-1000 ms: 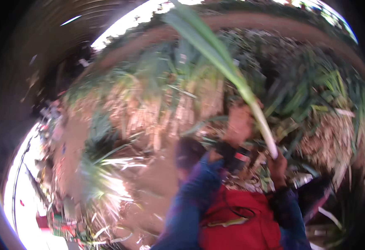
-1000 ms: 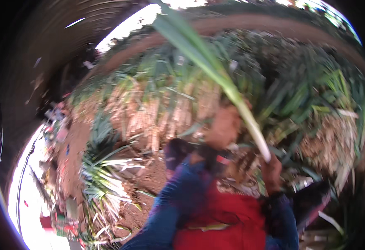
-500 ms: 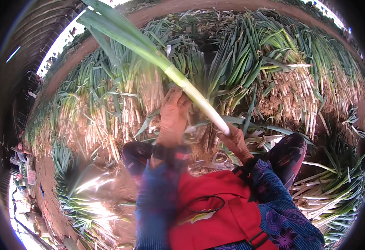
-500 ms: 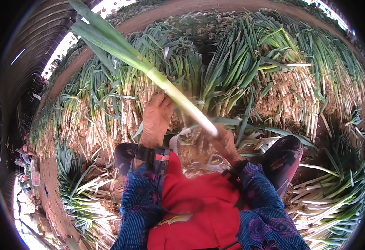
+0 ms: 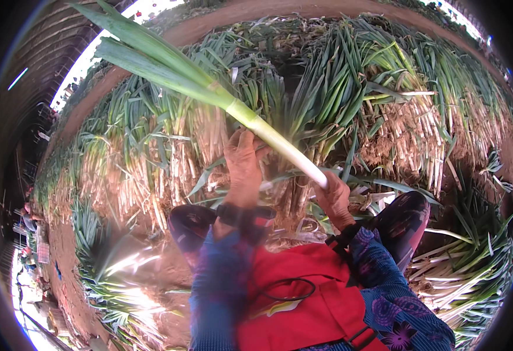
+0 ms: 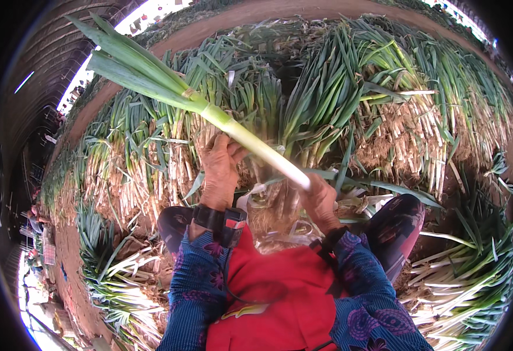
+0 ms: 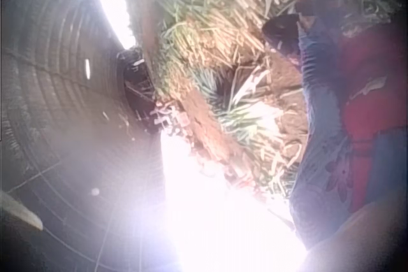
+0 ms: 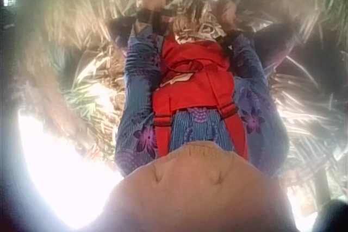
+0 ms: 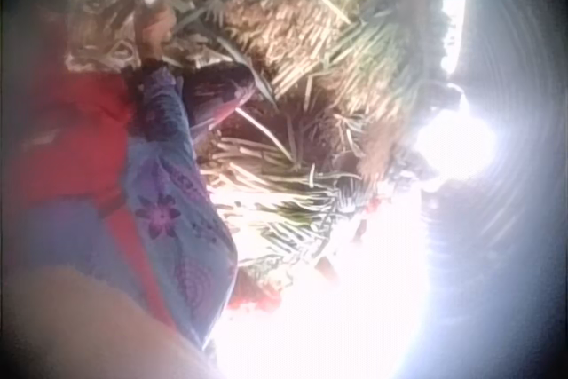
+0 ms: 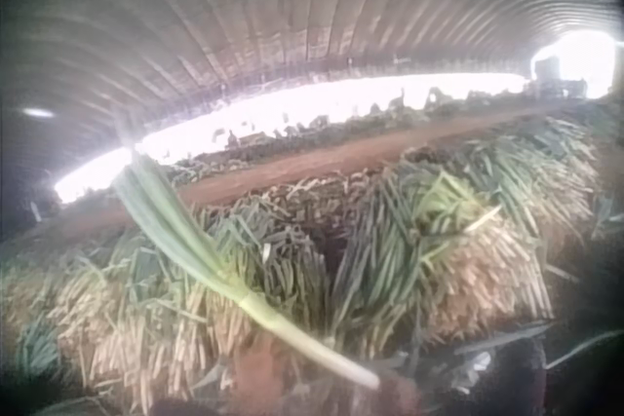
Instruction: The person picks up leeks from a pile, peels away the outer layers by hand, and uses a knife to trim the roots and green tops before placing them into a new pile.
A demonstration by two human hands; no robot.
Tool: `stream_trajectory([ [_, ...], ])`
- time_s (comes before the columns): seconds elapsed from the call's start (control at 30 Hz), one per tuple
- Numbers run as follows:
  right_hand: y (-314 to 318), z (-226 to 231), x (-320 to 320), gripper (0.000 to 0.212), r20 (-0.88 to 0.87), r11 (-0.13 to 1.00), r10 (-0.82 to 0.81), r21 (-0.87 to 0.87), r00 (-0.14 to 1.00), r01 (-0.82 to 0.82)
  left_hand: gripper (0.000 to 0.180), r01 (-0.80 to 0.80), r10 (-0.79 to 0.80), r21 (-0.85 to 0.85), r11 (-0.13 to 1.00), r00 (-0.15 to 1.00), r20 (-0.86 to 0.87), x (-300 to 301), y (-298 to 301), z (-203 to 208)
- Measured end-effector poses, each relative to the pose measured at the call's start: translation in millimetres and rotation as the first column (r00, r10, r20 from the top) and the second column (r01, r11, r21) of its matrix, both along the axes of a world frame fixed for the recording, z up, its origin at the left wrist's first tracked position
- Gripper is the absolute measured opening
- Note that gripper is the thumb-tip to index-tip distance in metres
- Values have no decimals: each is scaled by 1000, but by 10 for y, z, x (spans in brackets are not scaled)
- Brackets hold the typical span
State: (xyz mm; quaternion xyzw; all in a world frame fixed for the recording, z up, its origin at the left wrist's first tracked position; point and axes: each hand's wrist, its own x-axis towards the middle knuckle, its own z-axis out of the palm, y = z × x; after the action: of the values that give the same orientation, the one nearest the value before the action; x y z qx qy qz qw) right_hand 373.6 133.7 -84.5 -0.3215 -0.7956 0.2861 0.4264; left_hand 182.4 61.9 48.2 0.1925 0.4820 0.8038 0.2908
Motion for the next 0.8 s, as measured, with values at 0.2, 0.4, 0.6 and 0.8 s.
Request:
stream_trajectory([
  [0.2, 15, -80, 43, 31, -173, 901, 322, -245, 931, -357, 23, -2, 3, -50, 999, 1000, 13, -29, 6, 13],
  [0.4, -107, 381, 150, 13, -355, 367, 562, -702, 747, -610, 25, 207, -213, 54, 977, 951, 222, -332, -128, -169],
  [0.6, -172, 441, 216, 24, -456, 130, 559, -777, 693, -616, 24, 137, -100, -93, 986, 941, 325, -310, -175, -179],
  [0.8, -256, 482, 264, 26, -603, -125, 442, -775, 664, -620, 28, 78, -175, -452, 889, 968, -177, -530, -337, -418],
])
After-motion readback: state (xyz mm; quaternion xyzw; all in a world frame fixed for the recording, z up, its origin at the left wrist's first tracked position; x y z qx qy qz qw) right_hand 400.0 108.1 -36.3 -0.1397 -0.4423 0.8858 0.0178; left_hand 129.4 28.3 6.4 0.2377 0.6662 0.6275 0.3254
